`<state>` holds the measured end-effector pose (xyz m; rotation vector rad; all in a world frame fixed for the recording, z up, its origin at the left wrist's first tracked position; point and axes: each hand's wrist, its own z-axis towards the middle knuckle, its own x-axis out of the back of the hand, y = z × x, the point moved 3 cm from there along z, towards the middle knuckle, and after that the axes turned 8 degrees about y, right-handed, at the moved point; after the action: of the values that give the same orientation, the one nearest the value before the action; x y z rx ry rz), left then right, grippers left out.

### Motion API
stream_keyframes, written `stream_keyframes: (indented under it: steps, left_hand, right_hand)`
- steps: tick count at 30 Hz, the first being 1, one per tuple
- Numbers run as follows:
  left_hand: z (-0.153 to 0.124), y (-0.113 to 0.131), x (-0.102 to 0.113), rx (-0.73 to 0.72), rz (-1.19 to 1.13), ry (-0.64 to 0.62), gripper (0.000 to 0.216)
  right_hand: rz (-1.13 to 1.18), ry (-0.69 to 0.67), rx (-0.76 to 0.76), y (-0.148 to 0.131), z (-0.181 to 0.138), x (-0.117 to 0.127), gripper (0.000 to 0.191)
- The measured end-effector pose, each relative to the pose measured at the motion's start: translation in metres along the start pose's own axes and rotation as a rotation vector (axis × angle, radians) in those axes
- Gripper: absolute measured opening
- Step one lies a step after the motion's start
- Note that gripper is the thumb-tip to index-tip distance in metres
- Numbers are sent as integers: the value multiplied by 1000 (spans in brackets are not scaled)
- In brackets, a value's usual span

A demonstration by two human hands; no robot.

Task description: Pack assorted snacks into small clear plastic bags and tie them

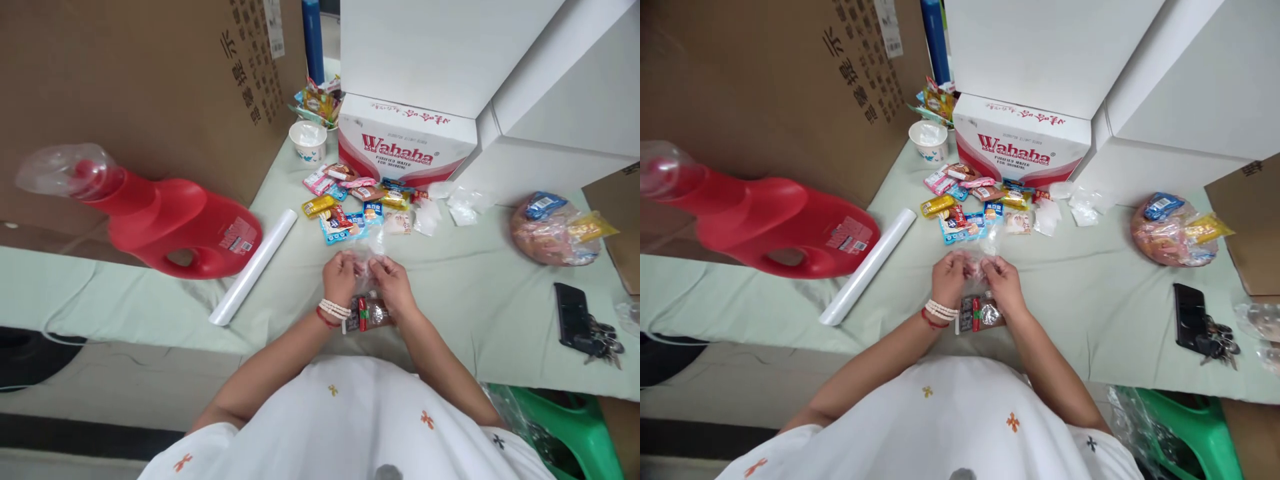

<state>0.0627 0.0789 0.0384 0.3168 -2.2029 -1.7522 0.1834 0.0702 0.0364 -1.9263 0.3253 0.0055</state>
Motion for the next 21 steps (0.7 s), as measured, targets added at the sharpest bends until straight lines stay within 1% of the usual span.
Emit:
stream_keyframes:
  steps: [2,3,6,9,10,12,13,15,16,17,18,19,20,21]
  left_hand:
    - [11,-4,7,124,-89,56,34]
    - [15,-5,11,151,-104,69,34]
    - [25,-5,22,146,-112,70,36]
    - [31,-9,30,161,-141,35,36]
    - [34,-11,32,176,-145,22,36]
    - [42,-16,35,184,-79,27,36]
    - [48,-18,37,174,-22,49,35]
    - [57,-19,42,137,92,117,26]
    - [59,-17,45,74,155,169,24]
    - [60,-14,49,-29,226,226,30]
    - [59,-9,51,-170,314,278,38]
    - [55,-4,53,-341,420,308,44]
    - [49,1,52,-521,529,293,44]
    - [43,3,49,-683,625,223,38]
  right_hand:
    - [-30,-13,-85,-3,9,15,44]
    - [-48,-22,-116,-7,14,24,45]
    - [-54,-15,-155,-18,25,51,48]
    - [-10,55,-141,-26,36,77,48]
    - [-1,88,-133,-27,40,85,47]
    - [-16,154,-97,-30,48,102,47]
    - [-51,200,-53,-32,50,111,46]
    - [-228,349,109,-39,48,126,42]
    - [-370,433,216,-43,42,130,38]
    - [-528,479,322,-46,34,131,34]
    - [-683,450,418,-48,24,127,31]
    - [-819,331,498,-46,12,119,29]
    - [-927,138,564,-40,0,108,29]
    - [-1006,-90,622,-32,-12,95,30]
